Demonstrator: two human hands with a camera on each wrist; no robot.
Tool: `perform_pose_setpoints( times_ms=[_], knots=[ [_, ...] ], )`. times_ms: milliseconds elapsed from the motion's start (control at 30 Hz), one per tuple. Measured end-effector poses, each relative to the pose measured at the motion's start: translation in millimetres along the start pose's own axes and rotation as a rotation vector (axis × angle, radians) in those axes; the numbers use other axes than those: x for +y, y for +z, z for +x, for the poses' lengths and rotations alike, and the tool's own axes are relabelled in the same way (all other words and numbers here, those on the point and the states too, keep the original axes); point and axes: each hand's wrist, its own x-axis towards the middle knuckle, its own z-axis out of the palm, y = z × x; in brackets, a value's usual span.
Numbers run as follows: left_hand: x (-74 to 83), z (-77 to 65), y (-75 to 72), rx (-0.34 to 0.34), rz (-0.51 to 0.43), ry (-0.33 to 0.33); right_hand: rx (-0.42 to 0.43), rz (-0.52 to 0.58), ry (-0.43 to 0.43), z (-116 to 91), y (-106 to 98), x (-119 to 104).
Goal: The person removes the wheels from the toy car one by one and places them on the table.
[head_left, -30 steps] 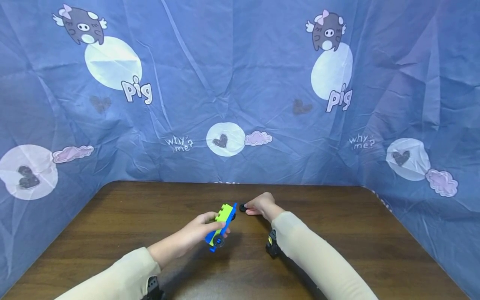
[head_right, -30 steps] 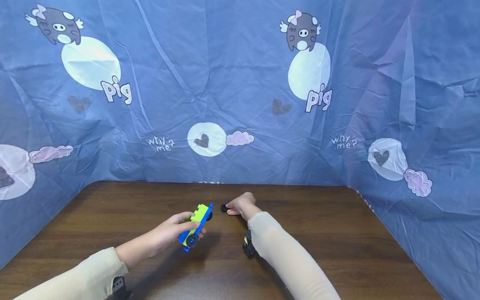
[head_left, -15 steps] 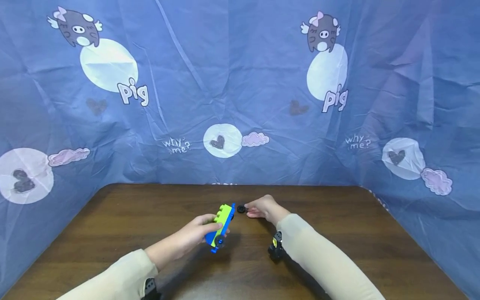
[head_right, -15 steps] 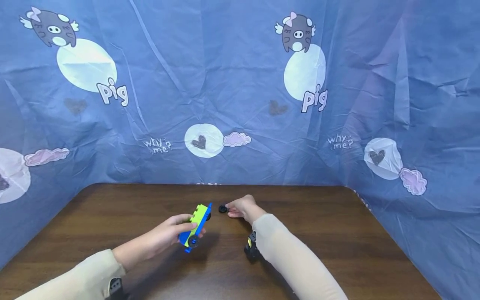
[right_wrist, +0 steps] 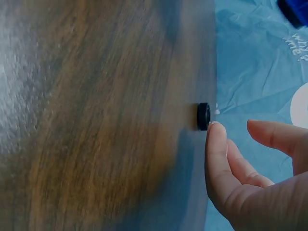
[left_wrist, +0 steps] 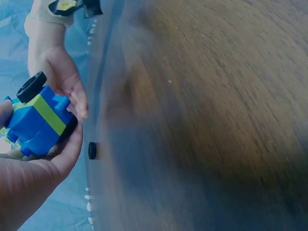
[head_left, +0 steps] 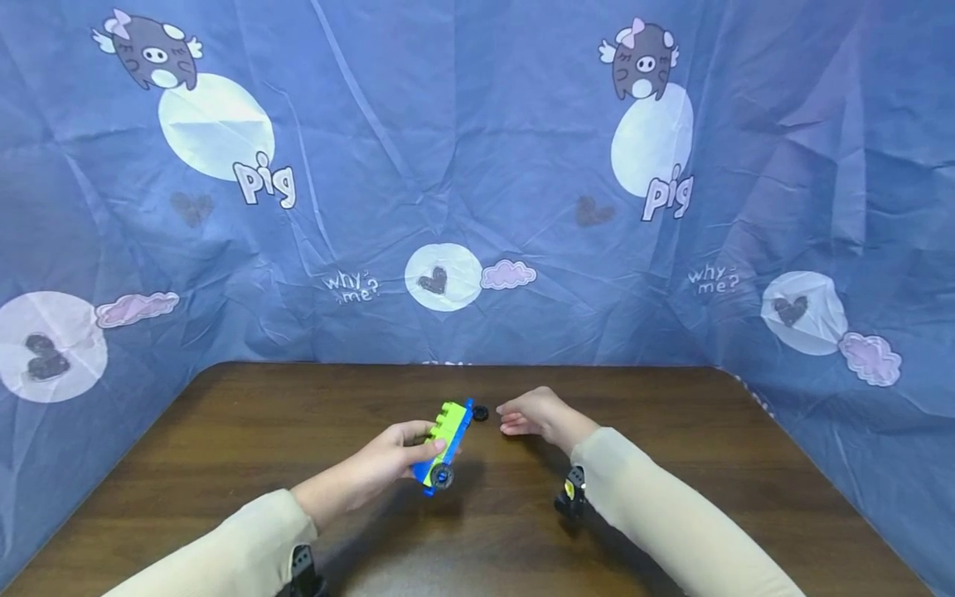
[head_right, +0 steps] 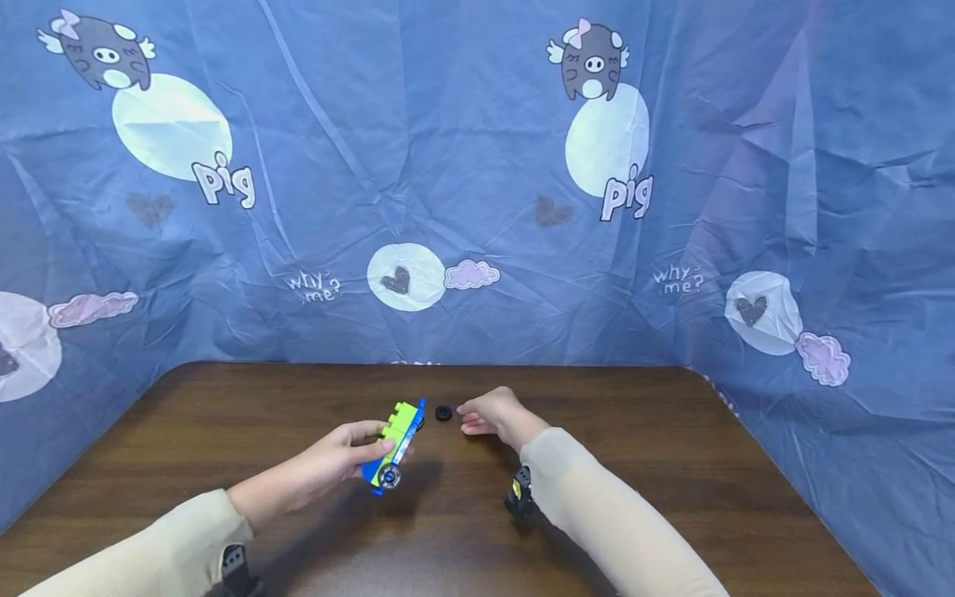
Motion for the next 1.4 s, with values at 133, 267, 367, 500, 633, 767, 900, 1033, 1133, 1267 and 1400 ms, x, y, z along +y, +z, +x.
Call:
perform_pose_setpoints(
  times_ms=[133,267,367,500,633,767,900,1033,1133,1267,1400],
  knots=[
    [-3.5,0.0,-1.5,-0.005,0.003,-0.004,-0.038,0.002,-0.007,-7.7,0.0,1.5],
    [-5.6,1.0,-5.2,-0.013,-0.007,0.004,-0.092,-0.007,-0.022,-16.6,-1.6,4.9],
    [-5.8,2.6,-8.9,-0.005,-0.017,0.003,-0.132,-0.013,-0.045,-22.8,-2.4,5.9],
    [-5.1,5.7,-12.4,0.023,-0.02,0.017,-0.179,-0.016,-0.082,-32.7,-2.0,3.7],
    [-4.3,8.8,-14.9,0.088,-0.005,0.037,-0.235,-0.028,-0.112,-43.3,1.2,1.1],
    [-3.0,11.0,-15.6,0.155,0.041,0.052,-0.289,-0.032,-0.136,-53.4,6.8,-1.0],
    [-1.0,11.6,-14.9,0.177,0.081,0.059,-0.332,-0.03,-0.159,-62.5,13.3,-3.9],
    [0.8,11.5,-14.5,0.175,0.107,0.066,-0.368,-0.046,-0.169,-69.4,21.1,-6.6],
    [1.7,11.8,-13.9,0.174,0.121,0.078,-0.391,-0.07,-0.184,-73.1,26.6,-7.4],
    [2.5,12.8,-13.0,0.17,0.122,0.078,-0.421,-0.117,-0.208,-76.2,33.1,-7.4],
    [3.6,13.2,-11.2,0.171,0.124,0.062,-0.456,-0.143,-0.218,-77.8,39.0,-6.6]
  ],
)
